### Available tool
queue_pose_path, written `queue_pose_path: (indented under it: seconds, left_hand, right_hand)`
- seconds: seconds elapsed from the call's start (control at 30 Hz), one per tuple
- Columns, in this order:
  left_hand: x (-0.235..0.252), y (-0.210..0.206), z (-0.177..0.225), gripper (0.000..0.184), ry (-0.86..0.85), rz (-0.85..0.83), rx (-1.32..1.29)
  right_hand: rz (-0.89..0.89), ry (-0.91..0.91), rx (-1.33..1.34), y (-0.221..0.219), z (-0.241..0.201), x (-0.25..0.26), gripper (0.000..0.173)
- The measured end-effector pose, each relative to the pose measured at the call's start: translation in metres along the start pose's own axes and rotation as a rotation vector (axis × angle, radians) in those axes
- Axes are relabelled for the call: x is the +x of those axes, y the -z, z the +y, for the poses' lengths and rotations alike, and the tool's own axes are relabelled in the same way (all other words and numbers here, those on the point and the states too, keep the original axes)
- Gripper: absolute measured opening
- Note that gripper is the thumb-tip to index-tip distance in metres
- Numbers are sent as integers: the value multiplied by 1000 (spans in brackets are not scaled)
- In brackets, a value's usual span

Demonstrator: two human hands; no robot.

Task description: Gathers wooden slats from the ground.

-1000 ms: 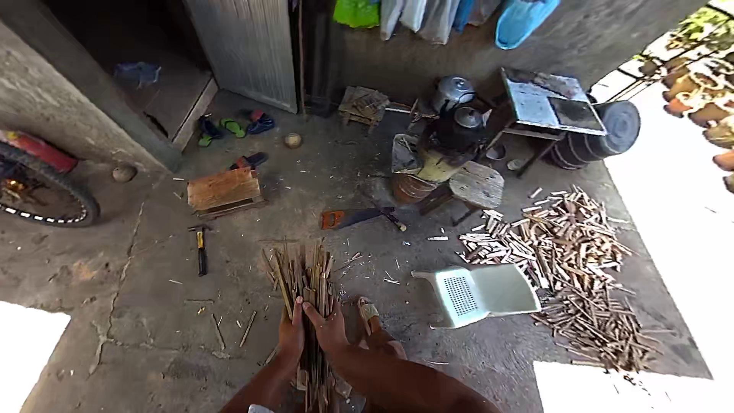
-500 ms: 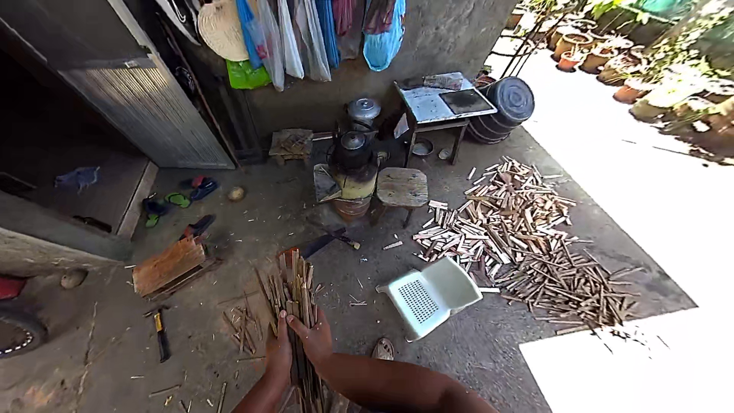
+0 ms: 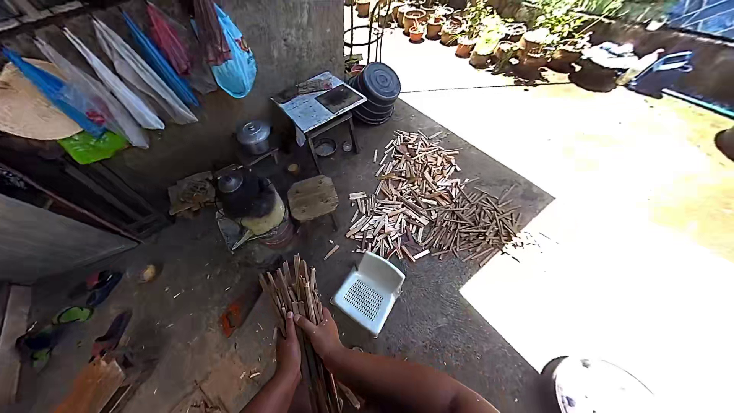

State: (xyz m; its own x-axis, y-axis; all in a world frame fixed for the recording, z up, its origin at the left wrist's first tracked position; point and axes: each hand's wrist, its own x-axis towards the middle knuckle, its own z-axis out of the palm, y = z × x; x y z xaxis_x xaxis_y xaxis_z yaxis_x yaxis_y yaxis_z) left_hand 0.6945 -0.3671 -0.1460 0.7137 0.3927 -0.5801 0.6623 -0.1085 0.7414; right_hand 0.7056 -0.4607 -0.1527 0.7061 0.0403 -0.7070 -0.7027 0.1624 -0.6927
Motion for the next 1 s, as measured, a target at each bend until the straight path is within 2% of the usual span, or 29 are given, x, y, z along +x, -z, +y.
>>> queue_pose_path:
  seconds: [0.23,0.4,0.53,0.7,0.87,1.0]
  left_hand:
    - [23,-66,43,69,-13,-158,73]
    - [41,-106,99,69,-82,-282,139]
    - [57,-133,124,71,-110,-380,153]
    - [52,-175,136,72,-80,-470,213]
    - [29,-231,147,71,-75,-568,274]
    - [8,-285,140,68,-108,-577,292]
  right_hand:
    - [138,49,52,52,-38,33,79]
    - [256,120,81,81,-91,47,77]
    - [326,146,113,100,-122,56,75]
    - [408,131,231,137,-127,61,68]
    - [481,102,319,195,-124,64,70]
    - [500,124,380,251,-117,64,69]
